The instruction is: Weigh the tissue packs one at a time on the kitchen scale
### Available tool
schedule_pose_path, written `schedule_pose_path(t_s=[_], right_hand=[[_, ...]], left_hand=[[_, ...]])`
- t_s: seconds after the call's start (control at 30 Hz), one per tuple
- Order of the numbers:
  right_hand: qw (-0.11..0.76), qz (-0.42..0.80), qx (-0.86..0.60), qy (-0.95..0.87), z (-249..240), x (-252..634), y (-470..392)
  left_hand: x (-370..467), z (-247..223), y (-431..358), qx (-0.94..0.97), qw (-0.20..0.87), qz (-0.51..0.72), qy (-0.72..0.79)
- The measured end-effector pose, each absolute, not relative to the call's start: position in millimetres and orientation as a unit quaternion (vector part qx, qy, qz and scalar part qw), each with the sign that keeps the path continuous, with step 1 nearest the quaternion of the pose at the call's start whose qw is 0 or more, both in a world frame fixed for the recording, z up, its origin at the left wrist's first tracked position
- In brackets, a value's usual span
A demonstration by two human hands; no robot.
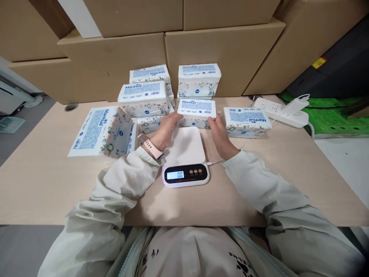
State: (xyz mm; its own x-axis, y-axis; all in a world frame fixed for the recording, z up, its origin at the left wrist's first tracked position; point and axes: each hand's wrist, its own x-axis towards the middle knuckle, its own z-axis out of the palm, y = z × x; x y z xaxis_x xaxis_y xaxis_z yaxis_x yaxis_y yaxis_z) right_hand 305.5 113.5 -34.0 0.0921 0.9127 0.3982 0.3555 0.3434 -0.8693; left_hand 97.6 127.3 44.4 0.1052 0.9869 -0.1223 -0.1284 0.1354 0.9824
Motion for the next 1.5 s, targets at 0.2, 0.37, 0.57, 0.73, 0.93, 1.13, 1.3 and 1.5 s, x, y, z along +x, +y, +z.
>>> schedule_pose_path(t_s=[0.2,0.37,0.57,0.73,0.93,1.13,1.3,1.5], right_hand=[[0.546,0.37,-0.489,-0.571,10.9,305.0,84.3],[0.543,0.395,-0.428,-0.605,48.6,299.6,30.1],[0.47,0.469,-0.41,-0.625,39.9,288.5,-7.5],[0.444,0.436,-0.432,-0.653,18.0,288.7,-9.9],[0.522,0.305,-0.475,-0.639,-5.1,297.8,-13.8],[0.536,0.289,-0.485,-0.628,-12.9,300.0,-14.8],[0.531,0.293,-0.493,-0.624,-14.5,299.2,-14.4],[0.533,0.301,-0.505,-0.609,-13.4,299.2,-15.5]], left_hand=[[98.3,78.5,99.1,0.508,0.596,0.49,0.382],[70.2,99.8,35.7,0.563,0.524,0.517,0.377],[36.2,71.9,-28.3,0.566,0.475,0.528,0.419],[29.0,40.5,-36.1,0.547,0.464,0.532,0.449],[29.6,18.6,-29.6,0.519,0.443,0.576,0.45],[28.5,11.9,-27.8,0.504,0.451,0.584,0.449],[25.7,12.4,-29.0,0.493,0.462,0.585,0.449],[25.2,12.8,-28.8,0.494,0.476,0.567,0.455]])
